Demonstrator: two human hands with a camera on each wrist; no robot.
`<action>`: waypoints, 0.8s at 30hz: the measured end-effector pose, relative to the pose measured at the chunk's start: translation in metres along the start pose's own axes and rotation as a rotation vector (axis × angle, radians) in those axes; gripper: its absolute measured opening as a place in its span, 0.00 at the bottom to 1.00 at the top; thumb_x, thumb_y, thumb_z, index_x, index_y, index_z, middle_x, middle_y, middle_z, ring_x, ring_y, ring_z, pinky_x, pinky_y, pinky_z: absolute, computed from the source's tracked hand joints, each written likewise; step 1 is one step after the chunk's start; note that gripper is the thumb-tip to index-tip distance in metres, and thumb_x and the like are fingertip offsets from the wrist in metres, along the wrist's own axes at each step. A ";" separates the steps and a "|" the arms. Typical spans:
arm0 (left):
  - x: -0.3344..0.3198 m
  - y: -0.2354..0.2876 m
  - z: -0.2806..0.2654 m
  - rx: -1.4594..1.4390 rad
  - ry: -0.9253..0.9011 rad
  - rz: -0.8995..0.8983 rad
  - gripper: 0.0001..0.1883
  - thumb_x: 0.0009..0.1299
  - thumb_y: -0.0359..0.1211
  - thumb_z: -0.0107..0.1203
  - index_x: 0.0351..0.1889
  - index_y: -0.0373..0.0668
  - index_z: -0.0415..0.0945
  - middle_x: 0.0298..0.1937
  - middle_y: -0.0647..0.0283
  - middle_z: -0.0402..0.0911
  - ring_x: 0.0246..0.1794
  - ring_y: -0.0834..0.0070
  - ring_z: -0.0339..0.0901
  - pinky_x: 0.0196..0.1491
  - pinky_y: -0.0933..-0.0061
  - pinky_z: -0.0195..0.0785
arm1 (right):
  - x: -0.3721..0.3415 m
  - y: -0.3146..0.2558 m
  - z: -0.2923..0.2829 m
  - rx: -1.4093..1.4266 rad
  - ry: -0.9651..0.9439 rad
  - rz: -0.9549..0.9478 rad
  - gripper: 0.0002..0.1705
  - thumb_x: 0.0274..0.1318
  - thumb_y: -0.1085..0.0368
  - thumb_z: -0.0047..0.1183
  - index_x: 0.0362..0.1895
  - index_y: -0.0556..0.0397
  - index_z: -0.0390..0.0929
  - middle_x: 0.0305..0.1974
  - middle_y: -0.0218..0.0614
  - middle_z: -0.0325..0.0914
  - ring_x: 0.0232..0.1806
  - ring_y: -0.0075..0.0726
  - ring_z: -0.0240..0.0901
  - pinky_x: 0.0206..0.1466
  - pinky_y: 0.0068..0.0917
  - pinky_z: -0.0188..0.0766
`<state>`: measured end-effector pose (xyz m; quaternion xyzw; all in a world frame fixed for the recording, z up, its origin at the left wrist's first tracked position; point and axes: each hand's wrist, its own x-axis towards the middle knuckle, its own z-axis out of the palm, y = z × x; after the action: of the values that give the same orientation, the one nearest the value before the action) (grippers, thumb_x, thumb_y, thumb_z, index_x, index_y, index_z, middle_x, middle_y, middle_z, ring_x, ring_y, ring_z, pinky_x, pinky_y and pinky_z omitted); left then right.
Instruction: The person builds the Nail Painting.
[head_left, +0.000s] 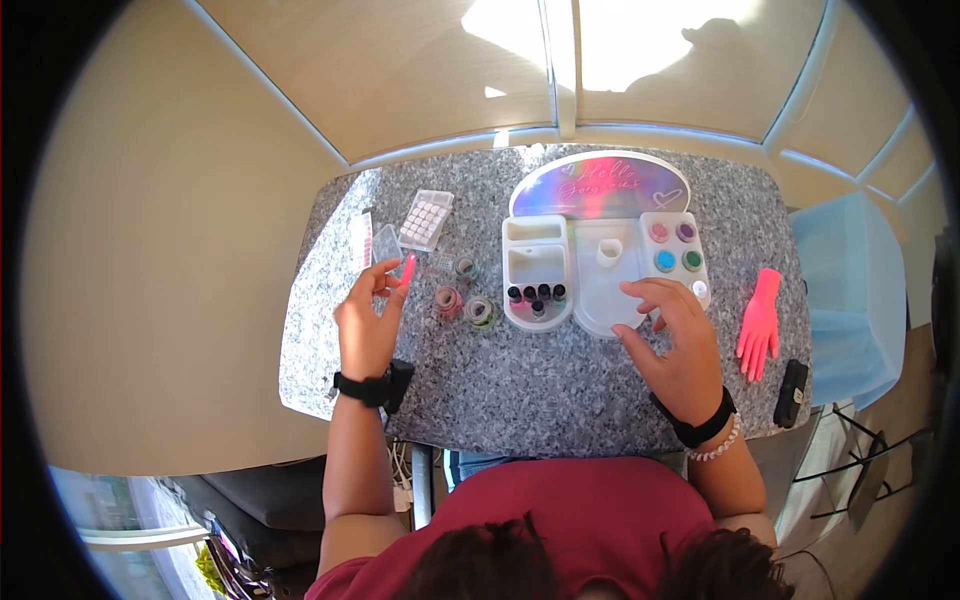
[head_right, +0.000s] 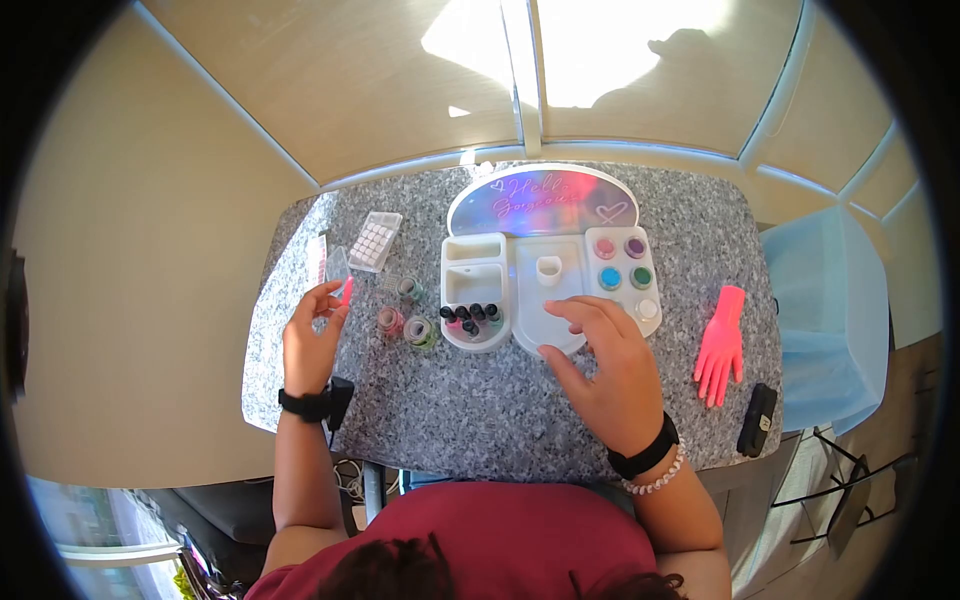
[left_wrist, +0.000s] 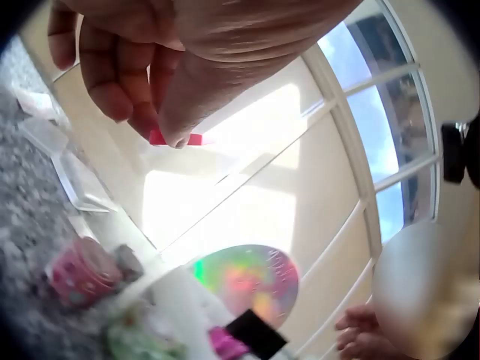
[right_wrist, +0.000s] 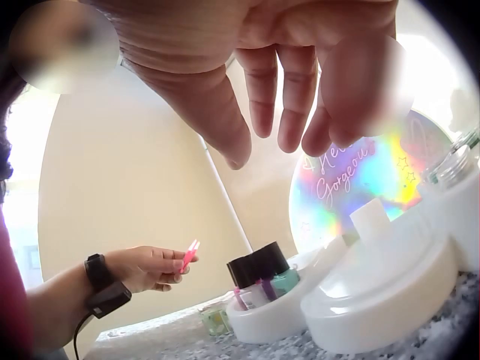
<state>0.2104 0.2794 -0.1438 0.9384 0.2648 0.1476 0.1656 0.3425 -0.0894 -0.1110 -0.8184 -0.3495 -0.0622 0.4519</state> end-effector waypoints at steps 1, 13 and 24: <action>-0.008 0.002 -0.001 -0.462 -0.034 -0.060 0.19 0.80 0.34 0.66 0.67 0.45 0.83 0.52 0.68 0.91 0.55 0.77 0.84 0.68 0.60 0.66 | 0.001 -0.004 0.001 0.039 -0.003 -0.004 0.26 0.56 0.71 0.75 0.60 0.50 0.85 0.54 0.41 0.86 0.47 0.41 0.83 0.50 0.35 0.82; -0.067 0.109 0.041 -1.300 -0.337 0.185 0.09 0.81 0.25 0.63 0.57 0.39 0.82 0.56 0.63 0.87 0.63 0.73 0.81 0.72 0.64 0.70 | 0.007 -0.017 0.048 0.531 -0.185 0.088 0.14 0.61 0.70 0.75 0.51 0.53 0.91 0.48 0.34 0.93 0.42 0.27 0.88 0.41 0.24 0.83; -0.081 0.093 0.070 -1.332 -0.281 0.108 0.12 0.73 0.29 0.74 0.53 0.46 0.89 0.51 0.71 0.71 0.42 0.81 0.65 0.49 0.78 0.62 | -0.002 -0.005 0.058 0.647 -0.344 0.321 0.11 0.65 0.69 0.72 0.50 0.55 0.92 0.44 0.30 0.93 0.41 0.22 0.88 0.43 0.21 0.82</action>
<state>0.2116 0.1438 -0.1856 0.6584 0.0463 0.1639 0.7332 0.3256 -0.0428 -0.1421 -0.6765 -0.2894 0.2603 0.6252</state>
